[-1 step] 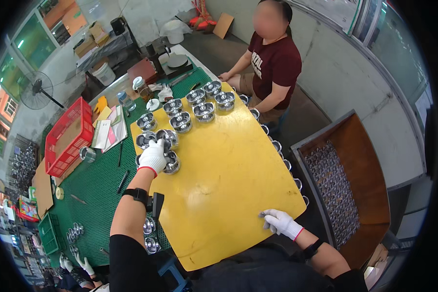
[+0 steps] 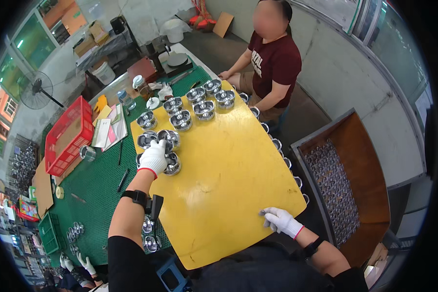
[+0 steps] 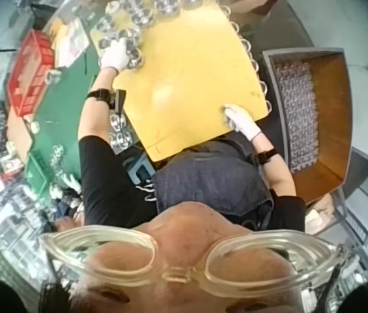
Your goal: Inspecting, cleaning, and assembling metal piston components at a factory workbench.
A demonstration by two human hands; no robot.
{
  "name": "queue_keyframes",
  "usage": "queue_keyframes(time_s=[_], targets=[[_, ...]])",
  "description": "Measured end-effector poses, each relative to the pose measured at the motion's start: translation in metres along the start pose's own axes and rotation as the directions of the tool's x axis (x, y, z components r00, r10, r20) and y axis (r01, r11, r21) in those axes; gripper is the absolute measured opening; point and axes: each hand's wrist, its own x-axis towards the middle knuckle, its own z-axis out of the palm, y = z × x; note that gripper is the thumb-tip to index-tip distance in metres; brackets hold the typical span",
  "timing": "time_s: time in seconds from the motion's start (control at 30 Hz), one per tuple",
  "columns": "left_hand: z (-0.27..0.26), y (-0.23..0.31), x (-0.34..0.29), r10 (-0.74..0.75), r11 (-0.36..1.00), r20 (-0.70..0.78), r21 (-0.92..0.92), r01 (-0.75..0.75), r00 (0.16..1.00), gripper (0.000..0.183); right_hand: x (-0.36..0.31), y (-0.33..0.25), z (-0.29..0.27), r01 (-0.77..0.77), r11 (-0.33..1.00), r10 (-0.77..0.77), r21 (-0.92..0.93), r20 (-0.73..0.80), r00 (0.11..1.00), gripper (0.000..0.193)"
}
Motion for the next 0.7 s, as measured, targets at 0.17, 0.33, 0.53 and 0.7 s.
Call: queue_keyframes(time_s=[0.17, 0.33, 0.53, 0.7], targets=[[0.009, 0.017, -0.059, 0.293, 0.955, -0.06, -0.024, -0.295, 0.954, 0.058, 0.001, 0.004, 0.0, 0.055, 0.998, -0.055, 0.009, -0.034, 0.998, 0.036], [0.015, 0.05, -0.117, 0.518, 0.852, 0.082, 0.038, -0.522, 0.852, 0.059, 0.01, -0.009, -0.003, 0.069, 0.997, -0.07, -0.021, -0.09, 0.993, 0.034], [0.053, 0.065, -0.159, 0.655, 0.733, 0.09, 0.168, -0.659, 0.751, 0.046, 0.011, -0.017, 0.015, 0.247, 0.891, -0.331, -0.38, -0.174, 0.927, 0.036], [0.063, 0.067, -0.171, 0.639, 0.755, 0.014, 0.178, -0.631, 0.769, 0.044, 0.008, -0.057, 0.052, 0.648, 0.347, -0.831, -0.678, 0.098, 0.547, 0.041]])
